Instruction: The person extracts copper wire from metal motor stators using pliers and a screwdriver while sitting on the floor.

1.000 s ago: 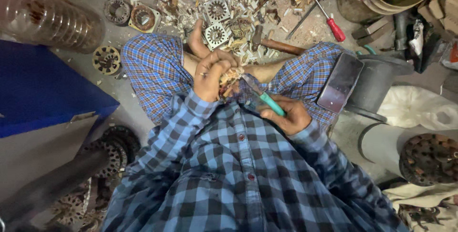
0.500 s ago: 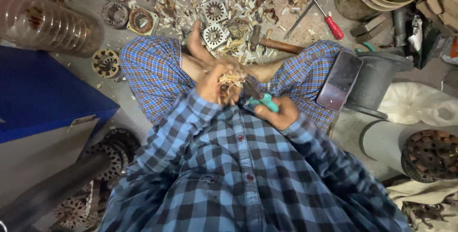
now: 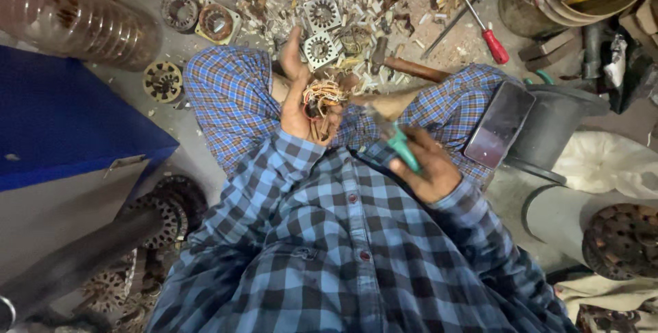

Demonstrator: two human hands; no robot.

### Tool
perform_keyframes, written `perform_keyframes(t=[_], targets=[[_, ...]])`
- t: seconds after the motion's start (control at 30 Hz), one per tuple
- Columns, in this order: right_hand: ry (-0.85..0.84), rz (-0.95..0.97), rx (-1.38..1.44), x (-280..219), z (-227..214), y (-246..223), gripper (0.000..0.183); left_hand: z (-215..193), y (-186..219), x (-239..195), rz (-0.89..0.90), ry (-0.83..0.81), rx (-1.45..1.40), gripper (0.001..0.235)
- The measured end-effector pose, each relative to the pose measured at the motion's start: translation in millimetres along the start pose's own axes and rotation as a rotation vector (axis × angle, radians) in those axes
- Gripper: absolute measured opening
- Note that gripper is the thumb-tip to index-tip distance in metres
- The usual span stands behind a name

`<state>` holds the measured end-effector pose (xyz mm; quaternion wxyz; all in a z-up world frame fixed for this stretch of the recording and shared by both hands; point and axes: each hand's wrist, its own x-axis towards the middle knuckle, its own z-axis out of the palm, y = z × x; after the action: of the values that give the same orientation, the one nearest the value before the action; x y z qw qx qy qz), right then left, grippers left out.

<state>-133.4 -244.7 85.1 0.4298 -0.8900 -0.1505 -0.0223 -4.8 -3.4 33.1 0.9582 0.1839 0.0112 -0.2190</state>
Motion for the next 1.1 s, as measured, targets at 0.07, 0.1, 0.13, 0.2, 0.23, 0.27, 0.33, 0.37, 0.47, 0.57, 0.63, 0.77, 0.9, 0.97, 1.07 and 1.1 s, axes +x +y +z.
perform_keyframes(t=[0.07,0.1,0.13,0.2,0.23,0.27,0.33,0.37,0.47,0.57,0.63,0.77,0.9,0.97,1.07,1.1], targets=[[-0.146,0.129,-0.150,0.0,2.2,3.1,0.043,1.7,-2.1,-0.5,-0.009,-0.004,-0.019,0.042],[-0.220,0.193,-0.223,-0.2,3.9,5.1,0.044,-1.3,-2.1,-0.5,-0.113,0.029,-0.084,0.055],[-0.273,0.211,-0.313,0.3,6.3,7.3,0.044,-6.4,-2.5,0.4,-0.216,0.062,-0.150,0.072],[-0.380,0.249,-0.494,0.0,10.3,9.6,0.044,-20.8,-4.9,-1.5,-0.286,0.134,-0.146,0.062],[-0.408,0.255,-0.518,-0.3,11.3,9.2,0.044,-28.1,-6.8,-4.0,-0.321,0.172,-0.145,0.058],[-0.431,0.258,-0.545,2.8,11.2,8.8,0.043,-34.0,-7.9,-4.2,-0.318,0.129,-0.098,0.057],[-0.407,0.239,-0.538,10.8,9.6,4.6,0.045,-40.3,-10.4,-5.7,-0.311,0.046,-0.006,0.058],[-0.358,0.218,-0.504,15.3,7.1,1.4,0.049,-40.2,-11.8,-6.7,-0.294,0.027,0.021,0.058],[-0.053,0.054,-0.198,31.6,2.2,-9.6,0.054,-24.3,-18.0,-8.1,-0.244,-0.044,0.132,0.061],[0.133,-0.058,0.028,47.5,6.6,-16.5,0.057,2.2,-17.7,-10.2,-0.178,-0.105,0.311,0.065],[0.139,-0.045,0.061,55.0,9.4,-14.4,0.057,18.4,-12.8,-9.7,-0.166,-0.105,0.425,0.066],[0.003,0.239,0.058,50.0,18.7,-2.3,0.059,31.0,-4.9,-11.7,-0.217,0.101,0.390,0.059],[-0.178,0.292,0.078,26.0,25.6,1.5,0.054,23.7,-5.6,-11.8,-0.115,-0.017,0.466,0.057],[-0.068,0.281,0.215,15.1,27.0,-1.3,0.065,20.8,-10.0,-12.6,-0.160,-0.027,0.438,0.056],[0.103,0.145,0.347,13.7,26.4,-5.0,0.074,24.4,-15.1,-14.3,-0.236,-0.073,0.451,0.056],[0.159,0.078,0.377,17.1,25.4,-5.0,0.076,26.5,-15.7,-14.5,-0.231,-0.125,0.487,0.056]])
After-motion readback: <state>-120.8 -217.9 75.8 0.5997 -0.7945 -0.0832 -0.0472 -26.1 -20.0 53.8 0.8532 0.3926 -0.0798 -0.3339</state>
